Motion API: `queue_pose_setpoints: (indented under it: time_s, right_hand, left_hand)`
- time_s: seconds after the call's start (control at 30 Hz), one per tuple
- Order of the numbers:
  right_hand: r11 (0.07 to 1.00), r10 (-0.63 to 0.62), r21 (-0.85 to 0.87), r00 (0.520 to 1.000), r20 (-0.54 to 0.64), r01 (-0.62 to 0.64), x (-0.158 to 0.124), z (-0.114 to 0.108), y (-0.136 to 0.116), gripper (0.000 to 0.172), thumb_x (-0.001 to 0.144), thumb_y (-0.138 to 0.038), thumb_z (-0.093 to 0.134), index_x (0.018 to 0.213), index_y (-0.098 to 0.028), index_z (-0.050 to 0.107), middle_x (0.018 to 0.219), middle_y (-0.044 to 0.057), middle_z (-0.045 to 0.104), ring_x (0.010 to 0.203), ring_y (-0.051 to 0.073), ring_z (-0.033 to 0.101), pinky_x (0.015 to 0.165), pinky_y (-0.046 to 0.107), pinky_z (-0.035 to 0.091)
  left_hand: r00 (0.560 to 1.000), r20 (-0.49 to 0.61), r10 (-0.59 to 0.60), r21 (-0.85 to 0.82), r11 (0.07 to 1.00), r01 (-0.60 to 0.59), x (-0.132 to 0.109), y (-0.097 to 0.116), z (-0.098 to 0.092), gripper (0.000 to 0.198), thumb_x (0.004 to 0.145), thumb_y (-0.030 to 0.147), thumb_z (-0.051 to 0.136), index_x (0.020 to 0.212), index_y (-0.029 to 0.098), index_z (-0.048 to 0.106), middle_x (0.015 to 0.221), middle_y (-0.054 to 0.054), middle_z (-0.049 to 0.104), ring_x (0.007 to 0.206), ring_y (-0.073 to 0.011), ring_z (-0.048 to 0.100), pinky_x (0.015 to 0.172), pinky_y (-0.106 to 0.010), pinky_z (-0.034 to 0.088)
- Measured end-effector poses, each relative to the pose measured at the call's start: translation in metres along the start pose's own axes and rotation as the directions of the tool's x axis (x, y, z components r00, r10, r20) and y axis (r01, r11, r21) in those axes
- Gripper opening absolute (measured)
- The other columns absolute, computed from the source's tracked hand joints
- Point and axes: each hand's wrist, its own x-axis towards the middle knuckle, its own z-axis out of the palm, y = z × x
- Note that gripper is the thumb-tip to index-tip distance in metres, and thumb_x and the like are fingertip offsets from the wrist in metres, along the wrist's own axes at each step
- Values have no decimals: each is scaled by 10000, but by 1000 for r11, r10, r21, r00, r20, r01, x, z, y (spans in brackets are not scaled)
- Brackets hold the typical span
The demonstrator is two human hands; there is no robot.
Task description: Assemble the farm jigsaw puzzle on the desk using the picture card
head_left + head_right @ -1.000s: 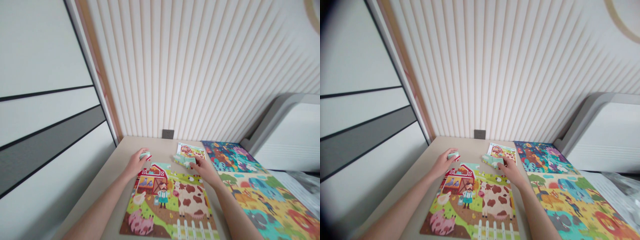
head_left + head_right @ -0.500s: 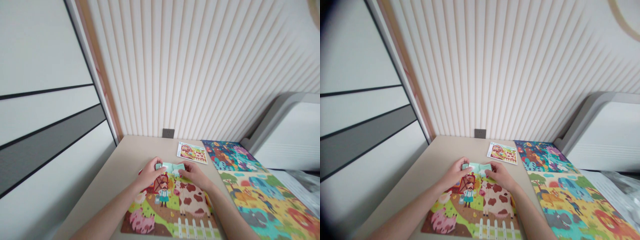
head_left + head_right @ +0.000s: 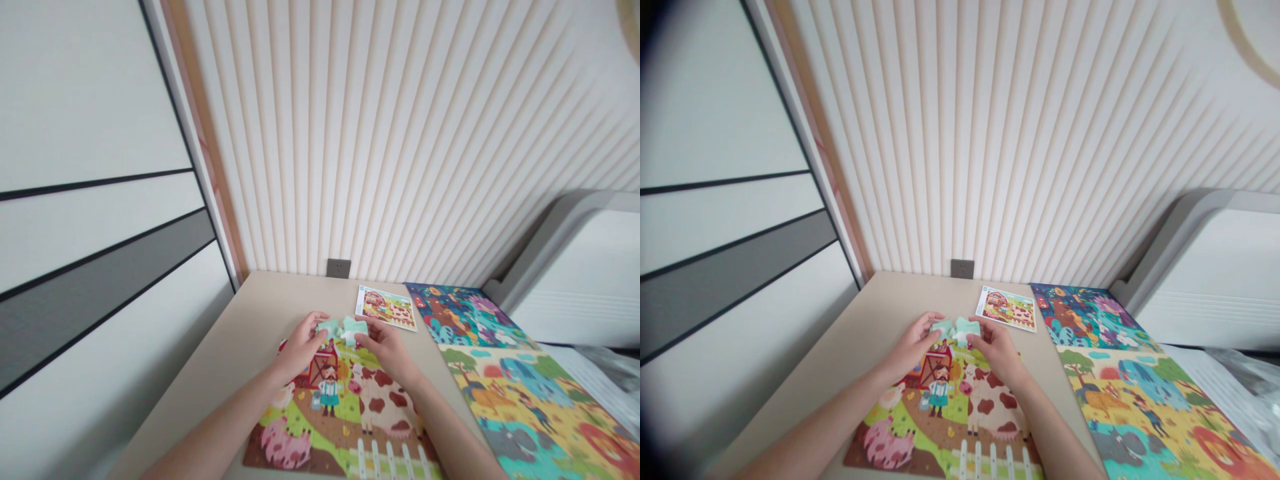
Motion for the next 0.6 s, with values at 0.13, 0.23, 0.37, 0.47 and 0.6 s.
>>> queue_pose_setpoints:
  time_s: [0.13,0.23,0.37,0.47,0.6]
  right_hand:
    - [979,-30,-201,999,-32,23,-2,16,3,488,850,-474,701,1254,-205,655,837,21,678,704,170,584,649,297,480]
    - [932,-131,-334,990,45,139,-4,25,-4,387,910,-432,638,1240,-236,682,940,43,690,796,186,606,745,310,495]
    - [819,-188,-534,978,93,209,-4,28,-7,380,1021,-400,437,1290,-244,655,1122,96,662,1045,232,603,959,356,457]
    - [639,-183,-744,978,101,196,-2,26,1,414,986,-433,508,1327,-228,621,1243,129,611,1165,274,541,1037,405,399]
    - [531,-161,-822,977,143,208,2,26,11,467,936,-461,584,1342,-230,598,1320,123,577,1218,283,506,1051,407,375]
  left_hand:
    - [991,118,70,22,997,-73,-6,6,10,343,950,439,539,1221,235,585,1241,-66,649,1126,-220,619,968,-324,485]
    - [979,180,92,60,993,-105,-4,1,9,385,889,396,646,1239,244,594,1184,-52,680,1070,-226,643,948,-331,499]
    - [994,73,85,102,990,-92,7,-12,-5,435,881,341,636,1298,229,581,1274,-69,652,1169,-242,610,1018,-353,467]
    - [993,-62,102,132,987,-93,16,-19,-19,465,901,324,587,1354,226,553,1378,-76,593,1266,-243,556,1086,-357,416]
    - [980,-162,117,165,982,-90,23,-26,-29,437,903,293,550,1337,243,572,1393,-58,584,1305,-231,526,1120,-357,379]
